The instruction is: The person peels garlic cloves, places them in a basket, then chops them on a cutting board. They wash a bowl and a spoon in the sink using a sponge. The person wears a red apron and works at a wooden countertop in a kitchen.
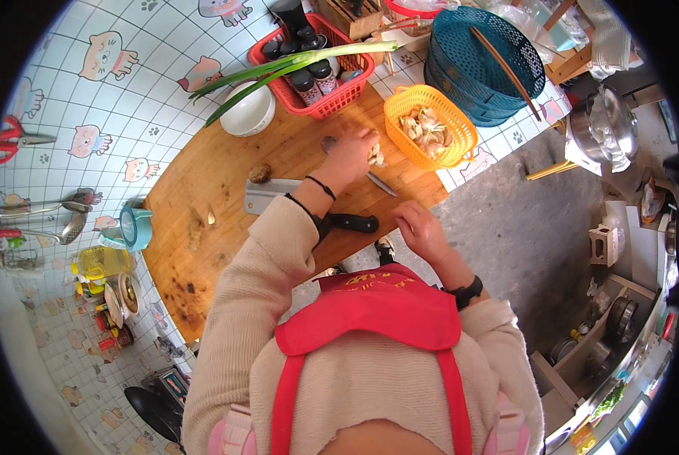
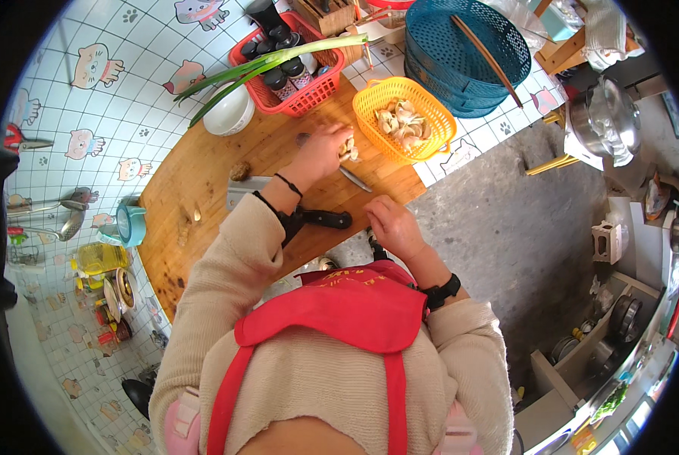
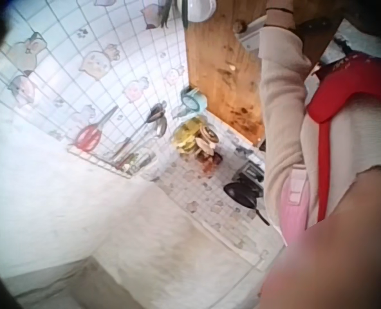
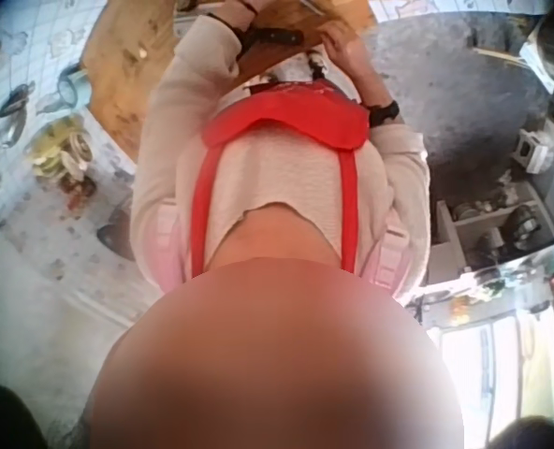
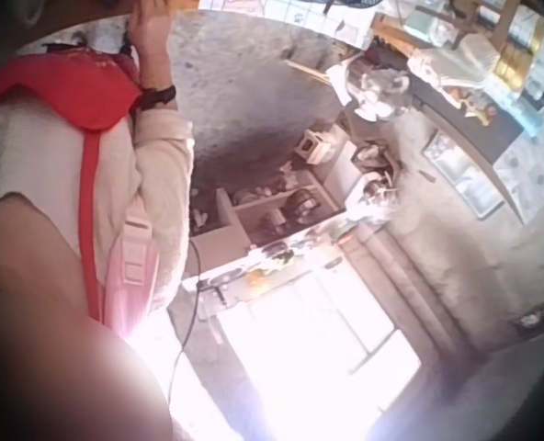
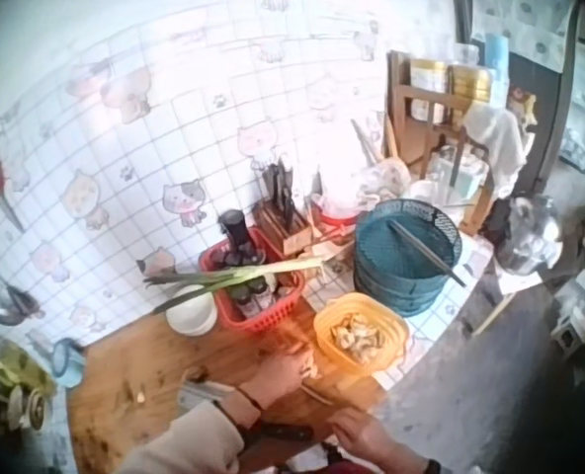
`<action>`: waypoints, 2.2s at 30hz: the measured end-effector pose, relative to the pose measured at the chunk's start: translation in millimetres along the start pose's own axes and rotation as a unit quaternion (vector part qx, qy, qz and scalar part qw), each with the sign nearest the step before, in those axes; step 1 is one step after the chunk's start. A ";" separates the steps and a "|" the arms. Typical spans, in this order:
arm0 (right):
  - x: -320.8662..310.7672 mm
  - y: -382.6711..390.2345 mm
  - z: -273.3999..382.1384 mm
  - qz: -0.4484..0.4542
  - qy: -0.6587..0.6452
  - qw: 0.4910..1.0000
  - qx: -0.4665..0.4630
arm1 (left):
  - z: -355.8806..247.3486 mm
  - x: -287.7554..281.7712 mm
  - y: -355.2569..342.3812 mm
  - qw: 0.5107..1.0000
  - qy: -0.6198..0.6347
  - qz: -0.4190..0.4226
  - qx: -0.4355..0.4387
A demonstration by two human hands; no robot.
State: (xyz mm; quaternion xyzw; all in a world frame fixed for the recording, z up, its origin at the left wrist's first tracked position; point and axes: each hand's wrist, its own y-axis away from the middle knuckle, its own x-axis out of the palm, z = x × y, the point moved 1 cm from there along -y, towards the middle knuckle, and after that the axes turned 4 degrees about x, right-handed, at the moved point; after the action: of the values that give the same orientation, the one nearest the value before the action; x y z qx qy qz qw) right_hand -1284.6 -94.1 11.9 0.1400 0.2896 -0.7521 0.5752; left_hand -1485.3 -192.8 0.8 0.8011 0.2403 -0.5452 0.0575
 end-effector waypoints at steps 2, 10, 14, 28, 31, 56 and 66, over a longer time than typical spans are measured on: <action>0.7 -1.4 -0.6 -0.013 -0.003 1.000 0.005 | -8.9 0.4 7.1 0.999 0.041 -0.001 0.022; 4.2 -2.9 -2.9 -0.094 0.119 0.985 0.085 | -18.3 1.2 15.5 0.973 0.220 -0.070 -0.019; 22.7 -5.6 6.7 -0.023 0.146 0.989 0.007 | -17.1 2.5 20.8 0.977 0.183 -0.103 -0.042; 18.0 25.0 10.3 -0.046 0.031 0.998 0.026 | -34.8 19.1 9.4 0.979 0.191 -0.065 -0.026; 11.1 37.0 -4.1 -0.075 -0.036 0.991 0.100 | -22.7 10.0 8.7 0.983 0.139 -0.116 -0.031; 21.8 57.3 -61.9 -0.011 -0.645 0.548 0.533 | -78.2 3.7 13.5 0.991 0.042 0.129 -0.001; 11.6 40.2 -80.1 0.072 -0.717 0.439 0.537 | -120.4 30.0 28.5 0.981 0.048 0.146 0.117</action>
State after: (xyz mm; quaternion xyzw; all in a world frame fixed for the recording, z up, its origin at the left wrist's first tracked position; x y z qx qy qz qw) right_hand -1259.9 -62.3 -69.1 -0.1481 -0.6986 -0.5451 0.4391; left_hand -1361.9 -165.6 17.0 0.8542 0.0573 -0.5159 0.0306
